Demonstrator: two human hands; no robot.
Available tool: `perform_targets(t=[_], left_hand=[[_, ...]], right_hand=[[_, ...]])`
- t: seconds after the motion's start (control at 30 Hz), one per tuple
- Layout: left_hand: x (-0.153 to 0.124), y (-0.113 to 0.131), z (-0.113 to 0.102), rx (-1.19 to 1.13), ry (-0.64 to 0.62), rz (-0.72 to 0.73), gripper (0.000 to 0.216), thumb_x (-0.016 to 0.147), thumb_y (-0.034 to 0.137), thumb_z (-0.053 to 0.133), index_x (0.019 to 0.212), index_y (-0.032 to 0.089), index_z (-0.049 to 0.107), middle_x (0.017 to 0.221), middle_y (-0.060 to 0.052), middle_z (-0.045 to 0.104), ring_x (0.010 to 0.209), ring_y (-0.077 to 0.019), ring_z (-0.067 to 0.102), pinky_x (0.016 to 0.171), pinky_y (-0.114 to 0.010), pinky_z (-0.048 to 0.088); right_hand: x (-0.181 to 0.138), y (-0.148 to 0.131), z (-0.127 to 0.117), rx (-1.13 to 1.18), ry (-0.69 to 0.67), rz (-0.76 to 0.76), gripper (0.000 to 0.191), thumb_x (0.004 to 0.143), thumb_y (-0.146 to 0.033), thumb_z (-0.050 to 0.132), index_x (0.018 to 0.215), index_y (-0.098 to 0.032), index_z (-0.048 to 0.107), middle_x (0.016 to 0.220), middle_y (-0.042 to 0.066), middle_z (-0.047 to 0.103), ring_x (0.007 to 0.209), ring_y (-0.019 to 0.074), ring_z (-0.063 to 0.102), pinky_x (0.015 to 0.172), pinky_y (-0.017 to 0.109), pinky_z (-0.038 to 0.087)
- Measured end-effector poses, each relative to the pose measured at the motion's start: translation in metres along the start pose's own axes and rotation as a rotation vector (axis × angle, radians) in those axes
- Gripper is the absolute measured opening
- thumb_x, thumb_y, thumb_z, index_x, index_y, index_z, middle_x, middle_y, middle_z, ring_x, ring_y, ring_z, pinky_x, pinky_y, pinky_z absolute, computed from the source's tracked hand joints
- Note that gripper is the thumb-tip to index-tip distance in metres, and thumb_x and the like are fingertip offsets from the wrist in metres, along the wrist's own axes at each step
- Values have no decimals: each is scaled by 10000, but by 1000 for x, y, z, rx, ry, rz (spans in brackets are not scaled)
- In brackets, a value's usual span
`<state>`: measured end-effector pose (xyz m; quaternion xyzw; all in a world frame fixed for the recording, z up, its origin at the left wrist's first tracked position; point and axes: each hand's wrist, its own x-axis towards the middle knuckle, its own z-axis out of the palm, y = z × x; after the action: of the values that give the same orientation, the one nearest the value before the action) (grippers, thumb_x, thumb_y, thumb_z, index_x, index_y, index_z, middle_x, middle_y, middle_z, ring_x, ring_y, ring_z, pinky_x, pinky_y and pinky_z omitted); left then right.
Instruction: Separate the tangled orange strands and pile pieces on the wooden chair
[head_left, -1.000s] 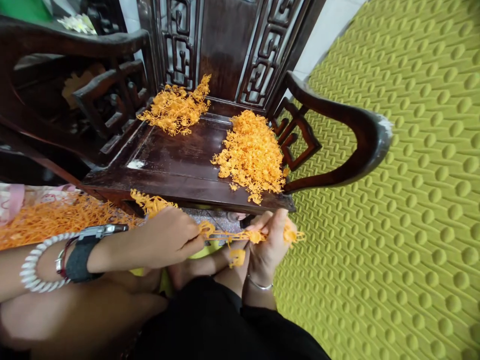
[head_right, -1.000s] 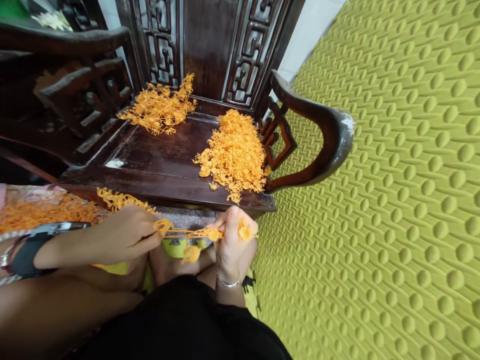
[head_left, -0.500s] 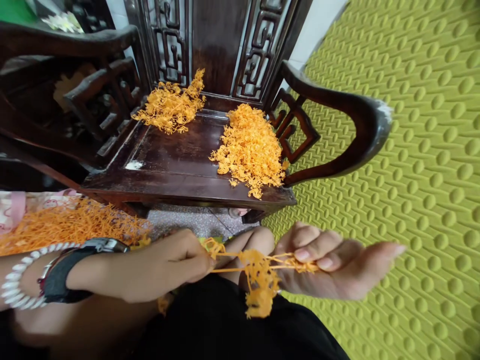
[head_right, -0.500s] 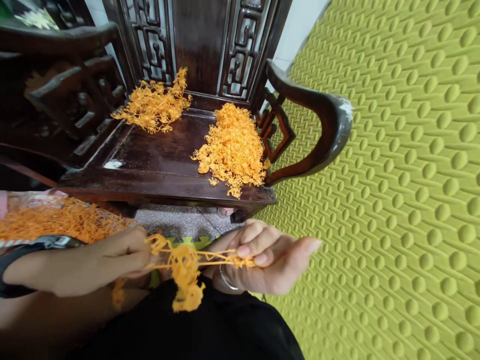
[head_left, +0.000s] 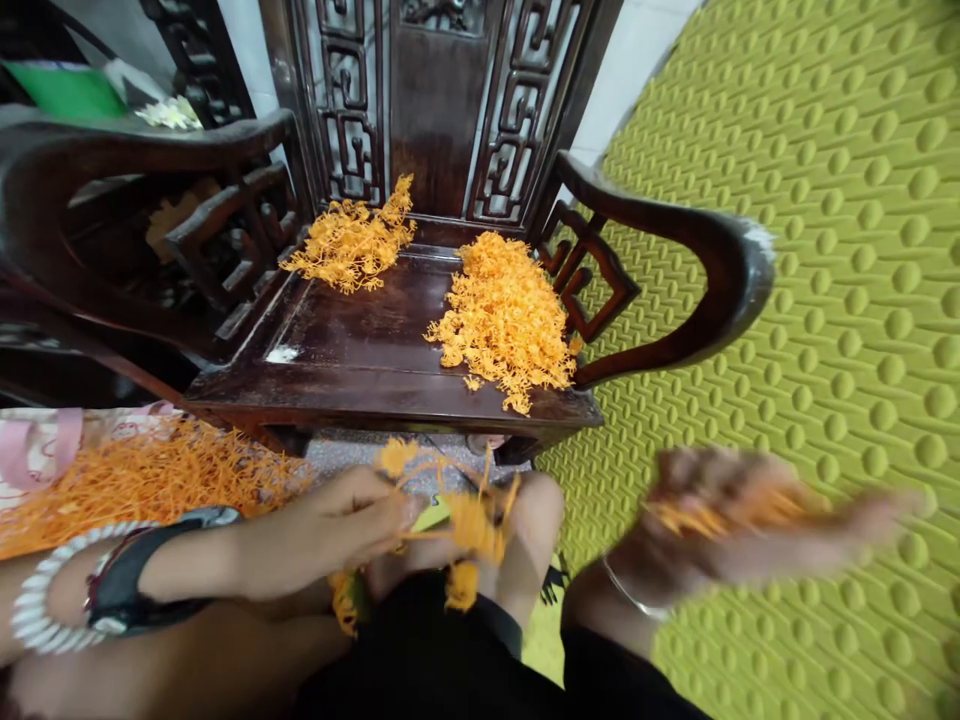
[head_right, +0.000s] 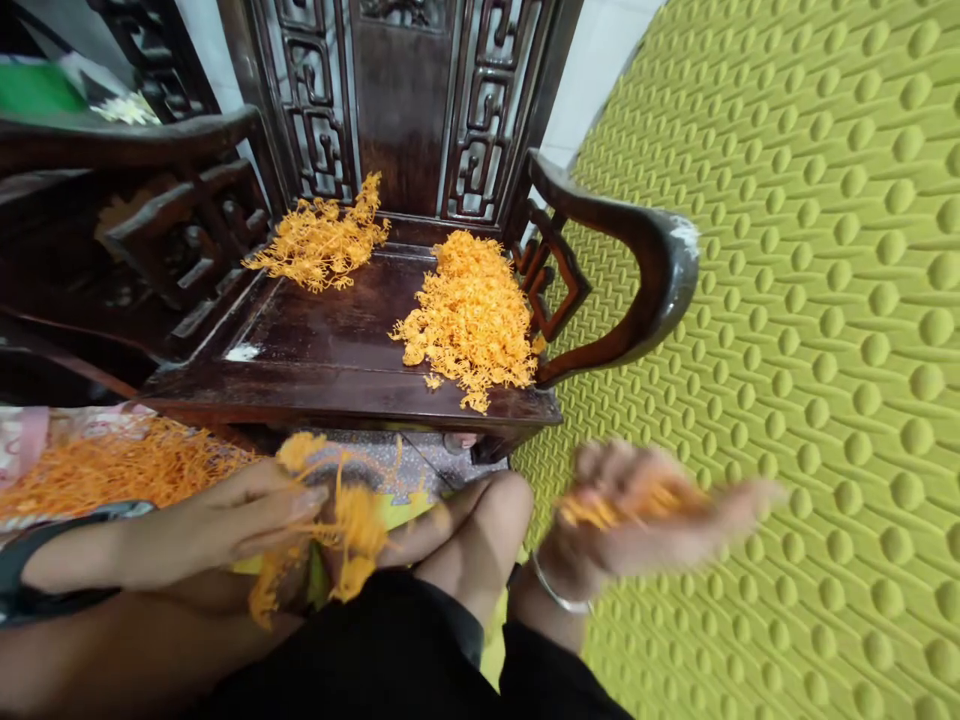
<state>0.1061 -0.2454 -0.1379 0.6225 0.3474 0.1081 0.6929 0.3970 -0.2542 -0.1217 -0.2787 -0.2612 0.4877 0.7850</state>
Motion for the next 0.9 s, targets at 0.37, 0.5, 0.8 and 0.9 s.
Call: perform_targets(t=[0.37, 0.5, 0.8, 0.9], left_hand=[[4, 4, -4, -31, 135, 79, 535, 913, 542, 368, 519, 181, 340, 478, 64, 266, 456, -84, 227, 470, -245, 205], [13, 4, -7, -164, 157, 155, 516, 932, 486, 369, 517, 179, 339, 448, 64, 273, 432, -81, 225, 459, -242, 205], [19, 14, -9, -382, 216, 147, 497, 938, 411, 382, 504, 175, 318, 409, 59, 257, 419, -79, 216, 461, -236, 208], [21, 9, -12, -468, 198, 141, 478, 940, 420, 384, 534, 178, 309, 425, 65, 240, 423, -82, 190, 458, -236, 194]], right_hand=[[96, 77, 22, -479, -157, -357, 317, 839, -406, 385, 584, -217, 377, 489, -47, 345, 449, 99, 314, 465, 240, 263], [174, 97, 24, -1114, -129, -487, 382, 856, -434, 438, 560, -216, 336, 548, -41, 327, 531, 107, 328, 536, 265, 274], [238, 115, 11, -1231, -209, -253, 604, 896, -567, 270, 574, -180, 604, 587, 37, 568, 673, 156, 538, 777, 329, 402], [228, 102, 12, -1047, -141, -314, 666, 893, -608, 186, 750, -177, 673, 862, 87, 680, 867, 177, 590, 910, 376, 391]])
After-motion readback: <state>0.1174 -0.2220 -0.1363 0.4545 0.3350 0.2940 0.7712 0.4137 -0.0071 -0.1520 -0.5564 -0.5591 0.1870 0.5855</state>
